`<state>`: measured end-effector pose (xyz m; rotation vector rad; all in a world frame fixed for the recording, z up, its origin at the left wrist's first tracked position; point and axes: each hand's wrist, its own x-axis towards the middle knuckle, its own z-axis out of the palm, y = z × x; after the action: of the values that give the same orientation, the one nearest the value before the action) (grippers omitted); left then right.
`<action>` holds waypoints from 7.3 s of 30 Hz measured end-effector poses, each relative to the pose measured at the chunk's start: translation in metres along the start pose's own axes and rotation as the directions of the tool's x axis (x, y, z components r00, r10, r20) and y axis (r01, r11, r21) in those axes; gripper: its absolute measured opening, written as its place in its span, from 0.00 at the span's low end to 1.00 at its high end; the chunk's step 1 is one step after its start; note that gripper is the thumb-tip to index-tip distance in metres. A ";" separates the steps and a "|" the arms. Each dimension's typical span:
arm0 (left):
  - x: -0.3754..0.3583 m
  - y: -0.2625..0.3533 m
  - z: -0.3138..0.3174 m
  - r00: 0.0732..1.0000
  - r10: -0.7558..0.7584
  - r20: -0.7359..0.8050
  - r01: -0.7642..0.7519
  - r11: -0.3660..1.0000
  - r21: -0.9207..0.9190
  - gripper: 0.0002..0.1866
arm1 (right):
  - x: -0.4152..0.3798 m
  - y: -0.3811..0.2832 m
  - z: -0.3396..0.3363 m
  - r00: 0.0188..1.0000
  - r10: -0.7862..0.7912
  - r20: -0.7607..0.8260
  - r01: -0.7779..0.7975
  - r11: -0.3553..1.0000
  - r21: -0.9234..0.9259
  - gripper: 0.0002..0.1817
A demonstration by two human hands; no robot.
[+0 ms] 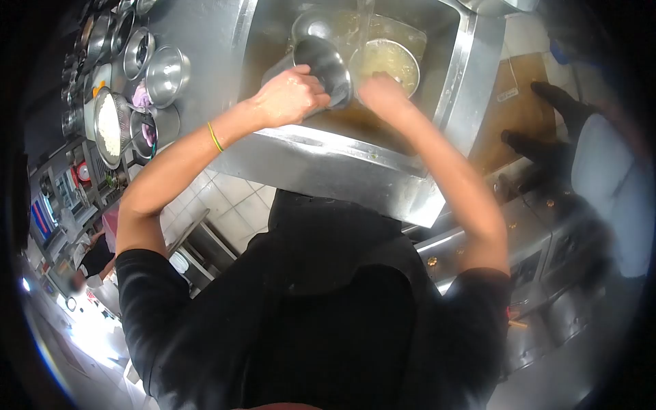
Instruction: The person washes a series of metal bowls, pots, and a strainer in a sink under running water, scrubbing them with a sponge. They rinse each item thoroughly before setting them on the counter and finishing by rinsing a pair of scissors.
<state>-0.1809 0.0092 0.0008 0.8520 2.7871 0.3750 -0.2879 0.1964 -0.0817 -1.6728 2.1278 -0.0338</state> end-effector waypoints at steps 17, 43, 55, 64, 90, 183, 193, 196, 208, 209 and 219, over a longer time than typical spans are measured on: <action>0.069 -0.074 0.088 0.625 -0.771 -0.121 0.178 0.292 -0.940 0.07 | -0.126 0.012 -0.093 0.783 0.476 -0.401 -0.260 0.836 0.483 0.18; -0.112 -0.113 -0.049 0.013 -0.857 -0.516 0.116 0.513 -0.850 0.08 | -0.121 -0.009 -0.099 0.771 0.566 -0.293 -0.280 0.713 0.643 0.16; -0.105 -0.138 -0.029 0.281 -0.596 -0.752 0.817 0.560 -0.139 0.15 | -0.077 0.098 -0.210 0.258 0.259 -0.931 -0.309 0.935 0.174 0.12; -0.096 -0.033 -0.009 0.217 -0.589 -0.779 0.655 0.679 -0.332 0.16 | 0.007 0.091 -0.124 0.286 0.599 -0.748 -0.082 0.793 0.603 0.09; 0.104 -0.075 0.070 0.284 -0.873 -0.397 0.280 0.472 -0.836 0.15 | -0.008 0.200 -0.182 0.324 0.598 -0.734 -0.564 0.744 0.358 0.14; 0.093 -0.154 0.024 0.858 0.084 0.507 0.365 0.595 -0.716 0.07 | 0.070 -0.006 0.016 0.951 0.284 -0.120 0.100 0.084 0.991 0.21; 0.202 -0.174 0.083 0.972 0.216 0.092 -0.101 0.740 -0.664 0.19 | 0.023 0.038 0.003 0.970 0.148 -0.193 -0.094 0.960 0.266 0.06; 0.213 -0.159 0.107 0.901 0.313 0.301 -0.134 0.860 -0.492 0.18 | 0.017 0.030 0.009 0.995 0.051 -0.081 -0.043 0.994 0.099 0.03; 0.165 -0.202 0.142 0.995 0.051 -0.085 -0.097 0.686 -0.721 0.09 | 0.045 -0.036 0.043 0.906 0.298 -0.299 -0.306 0.952 0.022 0.04; 0.159 -0.197 0.136 0.994 0.058 -0.095 -0.109 0.688 -0.717 0.09 | 0.055 -0.044 0.044 0.800 0.501 -0.330 -0.478 0.865 0.153 0.08; 0.127 -0.203 0.114 0.786 -0.590 0.184 0.355 0.187 -0.916 0.02 | 0.089 -0.039 0.028 0.735 0.676 -0.050 -0.502 0.593 0.630 0.19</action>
<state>-0.3594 -0.0608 -0.1826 -0.4009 2.1196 1.7595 -0.2582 0.1092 -0.1245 -0.5605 2.4436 -0.6965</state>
